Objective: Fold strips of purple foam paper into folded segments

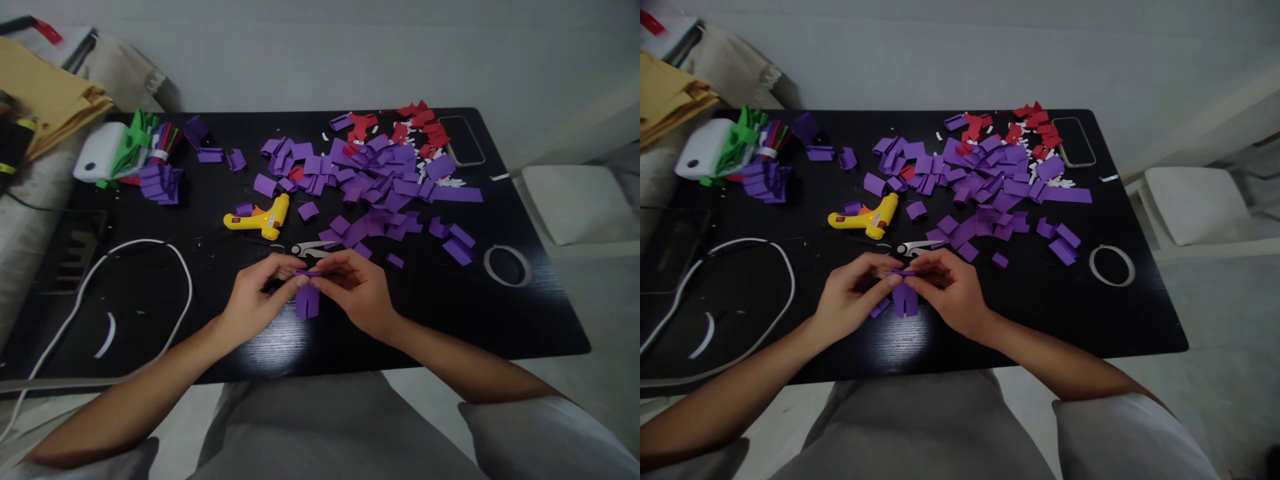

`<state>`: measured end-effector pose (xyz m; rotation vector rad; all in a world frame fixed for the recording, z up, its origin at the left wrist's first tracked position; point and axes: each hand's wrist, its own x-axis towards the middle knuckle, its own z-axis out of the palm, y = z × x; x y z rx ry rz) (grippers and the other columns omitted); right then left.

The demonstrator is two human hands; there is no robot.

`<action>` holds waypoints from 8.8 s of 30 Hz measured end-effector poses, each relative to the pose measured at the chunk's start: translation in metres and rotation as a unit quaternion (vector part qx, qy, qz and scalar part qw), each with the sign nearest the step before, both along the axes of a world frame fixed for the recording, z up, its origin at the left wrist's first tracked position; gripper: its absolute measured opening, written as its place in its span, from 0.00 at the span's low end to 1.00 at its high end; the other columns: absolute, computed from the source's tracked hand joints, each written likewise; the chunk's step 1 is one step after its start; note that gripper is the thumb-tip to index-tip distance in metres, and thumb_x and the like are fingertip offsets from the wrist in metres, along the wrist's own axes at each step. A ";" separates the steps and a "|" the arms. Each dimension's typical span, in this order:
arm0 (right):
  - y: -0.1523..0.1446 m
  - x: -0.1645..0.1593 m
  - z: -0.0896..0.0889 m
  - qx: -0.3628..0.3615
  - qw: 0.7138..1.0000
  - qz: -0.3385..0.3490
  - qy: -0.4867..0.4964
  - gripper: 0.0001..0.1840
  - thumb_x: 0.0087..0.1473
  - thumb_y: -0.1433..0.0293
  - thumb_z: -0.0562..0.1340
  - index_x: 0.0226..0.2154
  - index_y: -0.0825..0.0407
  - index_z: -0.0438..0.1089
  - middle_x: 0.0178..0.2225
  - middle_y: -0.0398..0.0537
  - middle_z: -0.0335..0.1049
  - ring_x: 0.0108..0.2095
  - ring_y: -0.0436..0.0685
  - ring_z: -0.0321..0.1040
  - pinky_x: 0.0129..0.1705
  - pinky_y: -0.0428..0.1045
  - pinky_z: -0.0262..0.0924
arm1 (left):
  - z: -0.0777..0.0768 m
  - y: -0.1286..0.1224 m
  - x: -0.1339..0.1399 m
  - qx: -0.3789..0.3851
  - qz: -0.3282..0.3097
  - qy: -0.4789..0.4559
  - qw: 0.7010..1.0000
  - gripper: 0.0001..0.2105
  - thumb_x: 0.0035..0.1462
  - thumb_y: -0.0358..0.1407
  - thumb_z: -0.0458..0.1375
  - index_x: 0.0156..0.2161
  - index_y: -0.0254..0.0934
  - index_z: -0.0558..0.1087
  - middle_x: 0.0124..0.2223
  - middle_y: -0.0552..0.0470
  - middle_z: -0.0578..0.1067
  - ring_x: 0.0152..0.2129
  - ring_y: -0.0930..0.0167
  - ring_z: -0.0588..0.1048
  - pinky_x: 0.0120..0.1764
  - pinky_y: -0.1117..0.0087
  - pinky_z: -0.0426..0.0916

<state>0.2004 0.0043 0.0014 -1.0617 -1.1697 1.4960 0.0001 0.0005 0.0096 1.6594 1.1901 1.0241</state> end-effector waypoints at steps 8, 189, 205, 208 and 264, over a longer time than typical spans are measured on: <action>0.002 0.000 0.001 0.004 1.000 0.028 0.013 0.15 0.51 0.61 0.77 0.40 0.48 0.79 0.39 0.46 0.82 0.42 0.55 0.80 0.47 0.51 0.78 | 0.005 0.001 0.000 0.034 0.017 0.030 0.999 0.03 0.62 0.34 0.67 0.39 0.37 0.81 0.31 0.54 0.80 0.26 0.74 0.77 0.32 0.74 0.73; 0.003 -0.001 -0.001 0.001 0.995 0.072 -0.063 0.06 0.57 0.66 0.68 0.32 0.51 0.73 0.29 0.42 0.72 0.29 0.51 0.70 0.35 0.47 0.68 | -0.004 0.006 0.000 0.035 -0.023 0.026 0.999 0.04 0.61 0.32 0.63 0.33 0.35 0.77 0.26 0.55 0.77 0.23 0.76 0.75 0.28 0.77 0.69; 0.003 0.000 -0.002 0.003 0.996 0.072 -0.061 0.05 0.57 0.66 0.68 0.33 0.50 0.73 0.29 0.42 0.72 0.29 0.50 0.70 0.34 0.47 0.68 | -0.005 0.006 -0.001 0.036 -0.025 0.025 0.999 0.04 0.61 0.31 0.63 0.33 0.36 0.77 0.26 0.55 0.77 0.23 0.76 0.74 0.28 0.77 0.68; 0.003 0.000 -0.001 0.009 0.995 0.073 -0.070 0.05 0.58 0.66 0.67 0.33 0.50 0.73 0.29 0.42 0.72 0.29 0.51 0.69 0.34 0.48 0.68 | -0.004 0.007 -0.001 0.029 -0.031 0.028 0.999 0.04 0.62 0.32 0.63 0.34 0.36 0.77 0.26 0.55 0.77 0.23 0.75 0.74 0.28 0.76 0.68; 0.007 0.004 -0.007 0.044 0.995 0.086 0.019 0.13 0.59 0.70 0.67 0.48 0.46 0.76 0.44 0.47 0.78 0.42 0.54 0.76 0.48 0.52 0.75 | -0.001 0.014 -0.005 -0.090 0.029 -0.044 0.994 0.09 0.64 0.39 0.63 0.35 0.35 0.78 0.25 0.55 0.77 0.21 0.74 0.74 0.27 0.76 0.68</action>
